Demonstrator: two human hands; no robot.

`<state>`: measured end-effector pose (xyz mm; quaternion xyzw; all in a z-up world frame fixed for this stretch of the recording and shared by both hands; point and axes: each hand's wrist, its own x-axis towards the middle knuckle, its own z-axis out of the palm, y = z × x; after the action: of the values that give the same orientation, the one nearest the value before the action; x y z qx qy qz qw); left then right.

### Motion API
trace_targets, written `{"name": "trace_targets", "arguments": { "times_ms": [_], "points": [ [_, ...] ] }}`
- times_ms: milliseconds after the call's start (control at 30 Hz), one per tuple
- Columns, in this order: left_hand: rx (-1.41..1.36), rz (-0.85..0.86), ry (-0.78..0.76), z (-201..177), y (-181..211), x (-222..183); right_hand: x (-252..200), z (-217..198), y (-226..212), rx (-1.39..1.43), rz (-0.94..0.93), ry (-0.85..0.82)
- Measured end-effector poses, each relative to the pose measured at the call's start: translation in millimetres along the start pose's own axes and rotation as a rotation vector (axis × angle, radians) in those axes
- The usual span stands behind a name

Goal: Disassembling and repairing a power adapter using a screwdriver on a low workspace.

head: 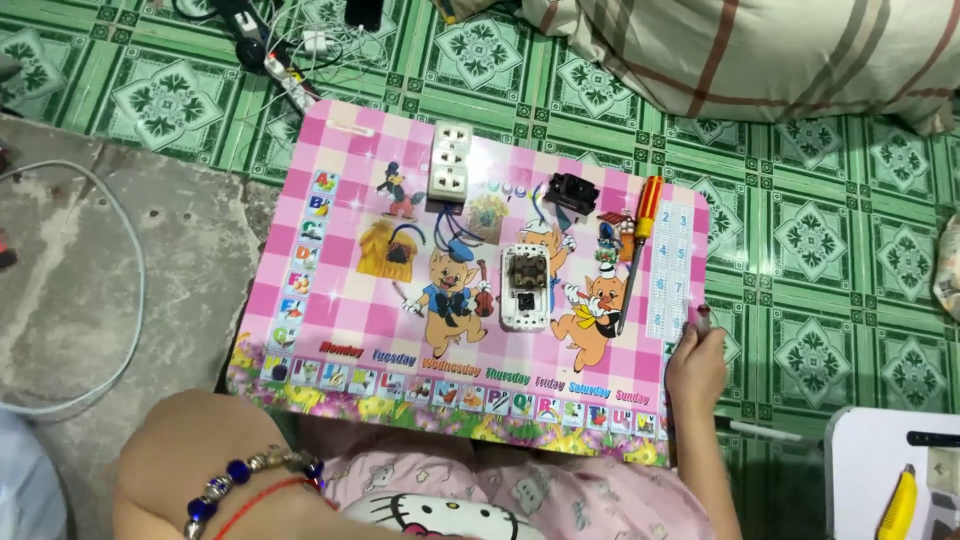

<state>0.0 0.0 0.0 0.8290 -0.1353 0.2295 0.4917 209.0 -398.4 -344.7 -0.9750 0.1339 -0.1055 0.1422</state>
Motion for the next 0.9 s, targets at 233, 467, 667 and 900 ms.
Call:
{"name": "trace_targets", "arguments": {
  "times_ms": [233, 467, 667, 900],
  "points": [
    [-0.102, 0.2, -0.077, 48.3, -184.8, 65.9, -1.3, -5.9, -8.5, 0.025, 0.008, 0.021],
    [0.542, 0.305, 0.027, 64.6, -363.1, 90.3, -13.3, -28.9, -23.7, -0.018, -0.563, 0.439],
    [0.617, 0.342, -0.025, 54.8, -395.7, 91.4, -37.5, -36.1, -111.3, -0.111, -0.912, 0.197],
    [0.543, 0.091, -0.379, 22.0, -401.8, 87.9, -19.0, -23.1, -133.3, -0.353, -0.978, -0.033]
  ]
}}
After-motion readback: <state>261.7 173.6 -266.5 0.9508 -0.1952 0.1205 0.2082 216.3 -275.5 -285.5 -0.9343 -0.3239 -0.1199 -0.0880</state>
